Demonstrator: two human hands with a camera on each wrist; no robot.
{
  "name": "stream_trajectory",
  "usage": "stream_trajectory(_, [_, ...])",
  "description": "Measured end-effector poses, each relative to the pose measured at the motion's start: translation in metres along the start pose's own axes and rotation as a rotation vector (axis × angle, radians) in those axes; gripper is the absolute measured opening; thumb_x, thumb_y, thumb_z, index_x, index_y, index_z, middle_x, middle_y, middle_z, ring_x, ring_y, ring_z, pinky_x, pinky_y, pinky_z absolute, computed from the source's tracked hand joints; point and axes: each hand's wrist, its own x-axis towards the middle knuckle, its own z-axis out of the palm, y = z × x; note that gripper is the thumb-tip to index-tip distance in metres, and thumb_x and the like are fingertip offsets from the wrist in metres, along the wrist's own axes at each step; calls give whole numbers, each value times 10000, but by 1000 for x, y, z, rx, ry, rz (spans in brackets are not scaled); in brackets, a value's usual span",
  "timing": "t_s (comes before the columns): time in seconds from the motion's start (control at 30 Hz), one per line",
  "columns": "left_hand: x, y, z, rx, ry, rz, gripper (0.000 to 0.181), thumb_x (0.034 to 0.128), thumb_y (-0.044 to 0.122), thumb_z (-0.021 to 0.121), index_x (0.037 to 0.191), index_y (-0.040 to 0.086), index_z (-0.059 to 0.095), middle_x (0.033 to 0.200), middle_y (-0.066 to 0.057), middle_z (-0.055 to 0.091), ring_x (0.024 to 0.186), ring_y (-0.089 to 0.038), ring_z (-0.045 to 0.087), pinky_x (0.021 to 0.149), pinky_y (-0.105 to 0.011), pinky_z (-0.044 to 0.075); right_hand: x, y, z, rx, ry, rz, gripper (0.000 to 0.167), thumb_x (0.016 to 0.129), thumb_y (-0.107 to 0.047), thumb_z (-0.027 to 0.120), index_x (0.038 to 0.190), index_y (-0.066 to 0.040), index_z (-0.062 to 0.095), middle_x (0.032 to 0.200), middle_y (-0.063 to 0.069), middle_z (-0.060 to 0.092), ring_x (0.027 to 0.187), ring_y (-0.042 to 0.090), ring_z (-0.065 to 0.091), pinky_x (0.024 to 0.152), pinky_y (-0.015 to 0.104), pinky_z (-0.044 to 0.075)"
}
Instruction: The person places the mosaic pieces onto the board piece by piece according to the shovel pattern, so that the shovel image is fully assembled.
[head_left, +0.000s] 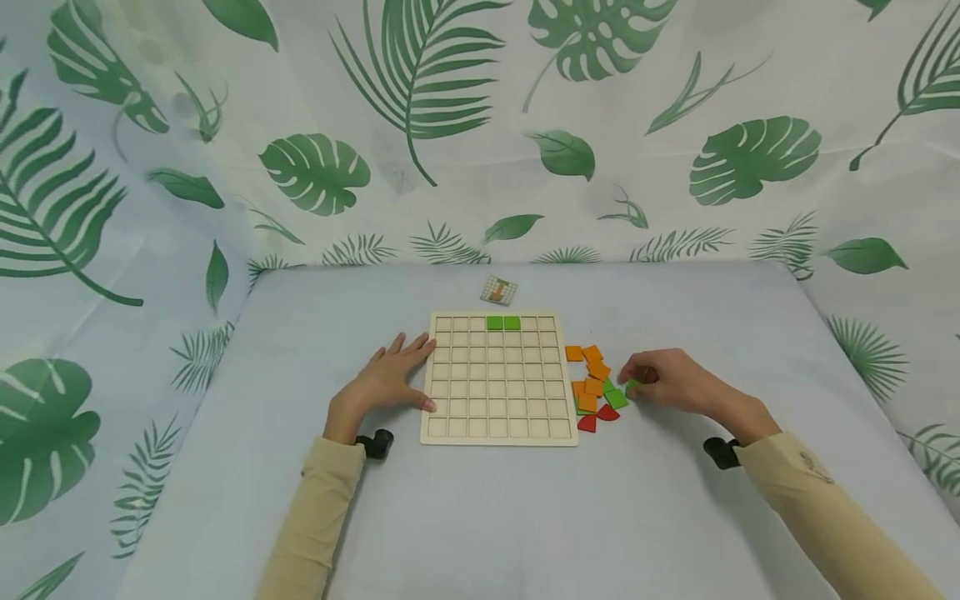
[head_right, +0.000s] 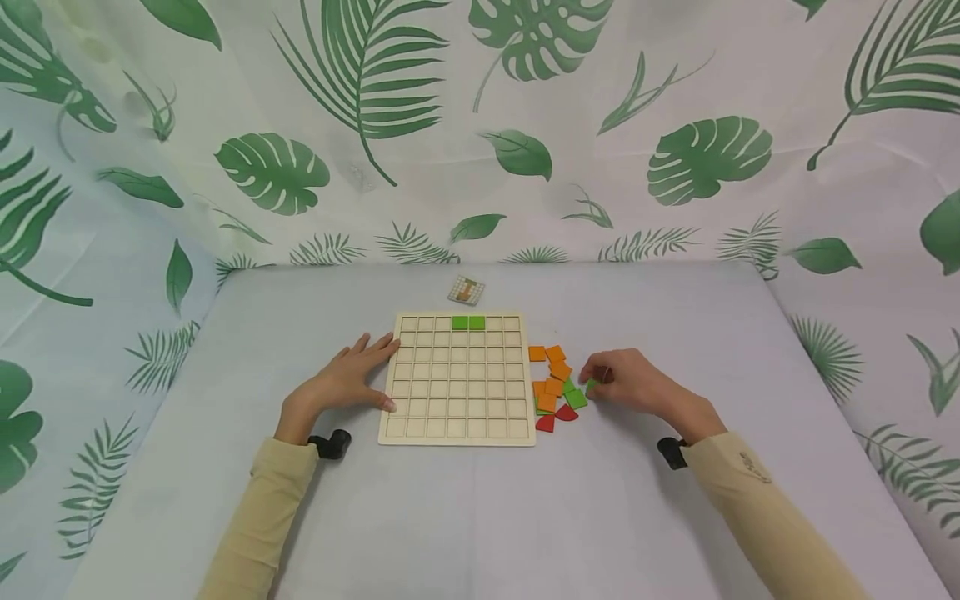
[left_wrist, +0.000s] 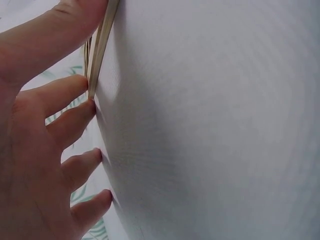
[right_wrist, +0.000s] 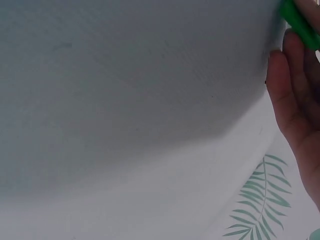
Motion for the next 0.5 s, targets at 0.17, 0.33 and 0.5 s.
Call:
stream_trajectory(0.17, [-1, 3, -2, 9, 11, -13, 1107, 794, 406, 874, 1654, 140, 229, 1738, -74, 122, 1597, -407, 0, 1292, -603, 25, 5, 1, -2, 3, 23, -27, 127, 897, -44, 738, 1012, -90, 766, 924, -15, 728, 786, 144, 582, 685, 240, 532])
stream_trajectory(0.33, [-2, 0, 0, -4, 14, 7, 1103, 797, 411, 873, 1653, 133, 235, 1737, -82, 123, 1594, -417, -5, 1289, -613, 28, 11, -1, -1, 27, 43, -7, 145, 906, -63, 737, 1051, -79, 735, 918, -9, 708, 784, 146, 586, 683, 255, 530])
stream_trajectory(0.5, [0, 2, 2, -11, 14, 15, 1101, 799, 403, 874, 1653, 136, 232, 1737, -80, 121, 1595, -411, -12, 1290, -610, 27, 12, -2, -2, 57, 40, 16, 152, 933, -76, 725, 1081, -57, 693, 957, 22, 703, 816, 156, 605, 725, 274, 551])
